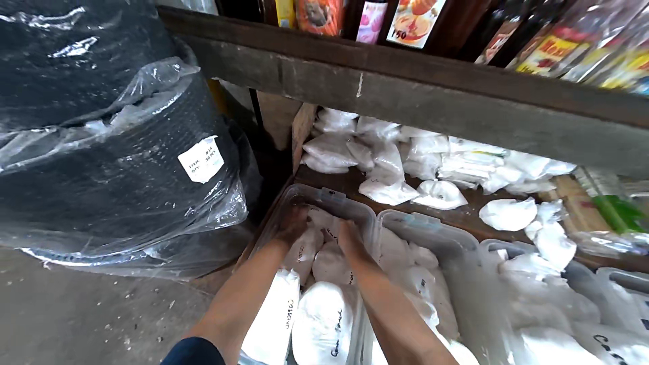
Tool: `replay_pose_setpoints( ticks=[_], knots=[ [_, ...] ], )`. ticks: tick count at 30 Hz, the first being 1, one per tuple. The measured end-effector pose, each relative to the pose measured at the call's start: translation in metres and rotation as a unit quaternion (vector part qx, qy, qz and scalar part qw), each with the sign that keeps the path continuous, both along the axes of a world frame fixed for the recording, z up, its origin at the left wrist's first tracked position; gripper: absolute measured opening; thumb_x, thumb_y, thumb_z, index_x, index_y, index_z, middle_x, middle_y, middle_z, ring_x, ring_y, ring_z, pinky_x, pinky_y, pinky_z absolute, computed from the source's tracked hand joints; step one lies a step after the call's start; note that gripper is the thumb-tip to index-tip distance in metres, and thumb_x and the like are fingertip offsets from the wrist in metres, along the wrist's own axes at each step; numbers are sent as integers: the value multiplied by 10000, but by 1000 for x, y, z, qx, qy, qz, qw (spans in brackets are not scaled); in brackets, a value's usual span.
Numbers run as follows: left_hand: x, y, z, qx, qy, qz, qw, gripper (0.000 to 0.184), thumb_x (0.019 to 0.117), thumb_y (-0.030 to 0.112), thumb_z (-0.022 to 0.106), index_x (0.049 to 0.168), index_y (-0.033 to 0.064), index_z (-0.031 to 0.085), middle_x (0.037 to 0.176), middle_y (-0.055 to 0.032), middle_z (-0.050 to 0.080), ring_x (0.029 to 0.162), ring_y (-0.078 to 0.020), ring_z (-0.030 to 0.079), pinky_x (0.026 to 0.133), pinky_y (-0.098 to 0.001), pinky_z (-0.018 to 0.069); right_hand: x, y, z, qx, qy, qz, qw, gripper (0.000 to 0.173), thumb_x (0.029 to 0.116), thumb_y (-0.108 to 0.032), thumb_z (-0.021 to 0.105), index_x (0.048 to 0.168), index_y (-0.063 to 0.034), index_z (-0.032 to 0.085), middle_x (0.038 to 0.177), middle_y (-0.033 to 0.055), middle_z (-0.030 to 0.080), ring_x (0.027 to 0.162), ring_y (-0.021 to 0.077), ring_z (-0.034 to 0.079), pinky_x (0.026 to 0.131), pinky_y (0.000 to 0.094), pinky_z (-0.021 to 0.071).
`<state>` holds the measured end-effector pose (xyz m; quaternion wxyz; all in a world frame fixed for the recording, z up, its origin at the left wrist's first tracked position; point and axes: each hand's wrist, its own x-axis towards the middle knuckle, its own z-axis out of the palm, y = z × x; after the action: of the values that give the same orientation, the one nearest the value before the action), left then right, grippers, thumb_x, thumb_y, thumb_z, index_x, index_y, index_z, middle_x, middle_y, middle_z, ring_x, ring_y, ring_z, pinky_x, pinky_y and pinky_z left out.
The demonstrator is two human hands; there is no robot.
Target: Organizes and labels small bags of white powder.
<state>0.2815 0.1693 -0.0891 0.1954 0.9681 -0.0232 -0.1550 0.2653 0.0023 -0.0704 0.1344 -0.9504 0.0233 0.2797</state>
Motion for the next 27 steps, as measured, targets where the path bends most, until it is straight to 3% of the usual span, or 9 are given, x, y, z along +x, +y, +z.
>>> replay_pose_setpoints(
  ticks=[3,6,8,11,13,15,20,27],
  knots=[
    [8,2,29,36,25,-30,999,340,1045,125,528,1358,40,630,1404,-201,604,1349,-371,540,1141,-531,404,6,-7,8,5,15,-10,1000,380,980,-14,586,1354,55,581,1416,273,557,1329,405,551,1078,533,475],
    [19,7,48,29,-21,-41,999,271,1021,119,565,1243,24,688,1286,-209,667,1272,-386,594,1091,-559,440,17,-17,27,21,-18,-3,1000,419,933,-22,637,1343,47,591,1409,281,554,1335,420,533,1080,554,463],
    [23,11,67,18,-63,-41,997,239,996,95,613,1198,39,726,1249,-196,689,1220,-389,625,1052,-582,464,25,-21,58,40,-47,14,998,383,948,-50,635,1316,54,610,1394,291,562,1337,424,526,1097,558,437],
    [21,17,96,22,-139,-49,989,205,976,93,660,1153,60,755,1182,-191,721,1119,-420,671,959,-645,492,32,-30,96,55,-79,22,995,276,957,-56,653,1216,40,660,1303,301,610,1261,460,570,1025,621,468],
    [20,20,109,19,-188,-56,980,180,965,96,676,1116,57,766,1135,-184,737,1081,-419,689,933,-649,502,38,-36,103,55,-111,30,992,232,926,-46,701,1144,30,691,1228,289,647,1205,467,598,973,643,492],
    [19,19,117,27,-198,-60,978,165,966,107,682,1100,52,763,1135,-176,735,1114,-411,672,959,-631,489,39,-39,102,55,-123,37,990,225,917,-46,719,1129,24,698,1207,272,660,1197,457,606,973,632,498],
    [13,15,105,43,-243,-75,966,86,926,117,743,968,51,778,1016,-152,744,1082,-390,665,905,-588,507,32,-33,84,67,-112,39,991,249,941,-36,674,1181,30,686,1276,268,627,1274,419,563,1060,565,461],
    [18,16,81,42,-190,-61,979,122,934,124,731,1029,68,783,1087,-141,744,1161,-368,638,982,-563,477,24,-29,40,39,-94,28,994,347,962,-54,639,1301,20,649,1363,270,598,1308,403,561,1099,534,442]
  ],
)
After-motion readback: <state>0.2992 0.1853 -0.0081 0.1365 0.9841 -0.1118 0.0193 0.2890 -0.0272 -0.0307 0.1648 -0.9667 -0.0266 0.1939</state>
